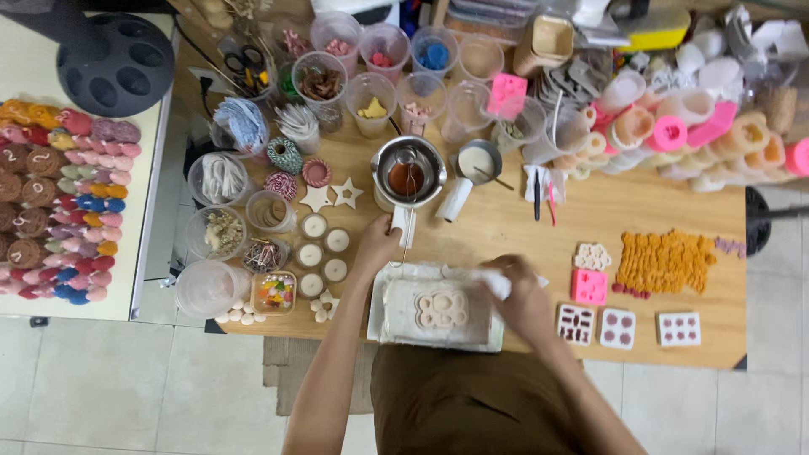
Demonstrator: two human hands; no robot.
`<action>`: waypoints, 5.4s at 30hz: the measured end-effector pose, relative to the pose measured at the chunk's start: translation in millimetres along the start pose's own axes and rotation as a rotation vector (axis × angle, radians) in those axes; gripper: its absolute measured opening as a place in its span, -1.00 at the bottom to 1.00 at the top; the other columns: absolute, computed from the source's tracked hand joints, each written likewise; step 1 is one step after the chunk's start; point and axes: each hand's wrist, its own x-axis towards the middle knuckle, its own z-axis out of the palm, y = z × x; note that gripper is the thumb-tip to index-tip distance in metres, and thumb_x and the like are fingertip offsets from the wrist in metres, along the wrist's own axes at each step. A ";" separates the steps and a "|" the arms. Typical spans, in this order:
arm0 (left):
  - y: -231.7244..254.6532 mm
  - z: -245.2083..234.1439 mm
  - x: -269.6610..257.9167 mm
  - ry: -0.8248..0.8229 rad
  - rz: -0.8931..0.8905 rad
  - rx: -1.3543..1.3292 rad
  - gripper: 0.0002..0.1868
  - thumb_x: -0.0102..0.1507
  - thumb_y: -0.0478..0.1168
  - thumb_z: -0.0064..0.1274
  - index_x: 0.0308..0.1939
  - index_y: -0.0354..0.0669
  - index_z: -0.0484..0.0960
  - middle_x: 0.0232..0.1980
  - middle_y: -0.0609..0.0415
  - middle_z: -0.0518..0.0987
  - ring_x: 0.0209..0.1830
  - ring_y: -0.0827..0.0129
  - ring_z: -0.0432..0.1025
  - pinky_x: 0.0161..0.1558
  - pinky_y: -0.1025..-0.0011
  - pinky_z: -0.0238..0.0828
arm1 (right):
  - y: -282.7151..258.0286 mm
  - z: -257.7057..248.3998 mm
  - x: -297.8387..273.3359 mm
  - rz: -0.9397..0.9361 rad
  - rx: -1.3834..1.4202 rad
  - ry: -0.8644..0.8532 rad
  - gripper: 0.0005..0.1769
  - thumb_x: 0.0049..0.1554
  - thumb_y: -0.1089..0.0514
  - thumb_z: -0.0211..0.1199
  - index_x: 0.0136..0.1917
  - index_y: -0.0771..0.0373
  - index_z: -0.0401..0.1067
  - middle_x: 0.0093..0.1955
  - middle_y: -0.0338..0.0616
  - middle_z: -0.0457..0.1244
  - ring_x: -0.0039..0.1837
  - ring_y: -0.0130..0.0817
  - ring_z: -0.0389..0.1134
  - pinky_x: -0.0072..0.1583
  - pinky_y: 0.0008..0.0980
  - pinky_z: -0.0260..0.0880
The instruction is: The person pours melted wax from a small pot into individual cavities of a silicone mold and uses a thin tool to refine the wax in the mold.
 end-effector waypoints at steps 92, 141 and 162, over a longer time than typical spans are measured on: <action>154.2 -22.9 -161.4 -0.478 0.150 0.046 -0.65 0.33 -0.06 0.00 -0.23 -0.36 0.59 -0.47 -0.03 0.63 -0.56 0.34 0.52 -0.45 0.33 0.42 | -73.3 -93.0 -17.1 0.042 0.120 0.344 -0.44 0.00 0.57 0.08 0.20 0.23 0.54 0.21 -0.02 0.35 0.28 -0.12 0.42 0.28 -0.26 0.44; 148.0 -10.0 -155.6 -0.390 0.283 0.088 -0.63 0.33 -0.11 0.00 -0.21 -0.49 0.58 -0.33 -0.29 0.66 -0.31 0.05 0.62 -0.17 0.17 0.51 | -81.3 -113.4 67.4 -0.193 0.049 0.011 -0.74 0.21 0.25 0.29 0.17 0.18 0.60 -0.12 -0.02 0.43 -0.20 -0.24 0.43 -0.12 -0.32 0.41; 145.1 -19.7 -160.2 -0.387 0.055 -0.049 -0.49 0.45 -0.02 -0.26 -0.36 -0.35 0.59 -0.45 -0.13 0.63 -0.49 0.21 0.58 -0.26 0.27 0.47 | -96.7 -120.7 56.4 -0.550 -0.298 0.035 -0.75 0.19 0.38 0.36 0.16 0.31 0.57 -0.24 -0.15 0.24 -0.21 -0.27 0.30 -0.14 -0.28 0.36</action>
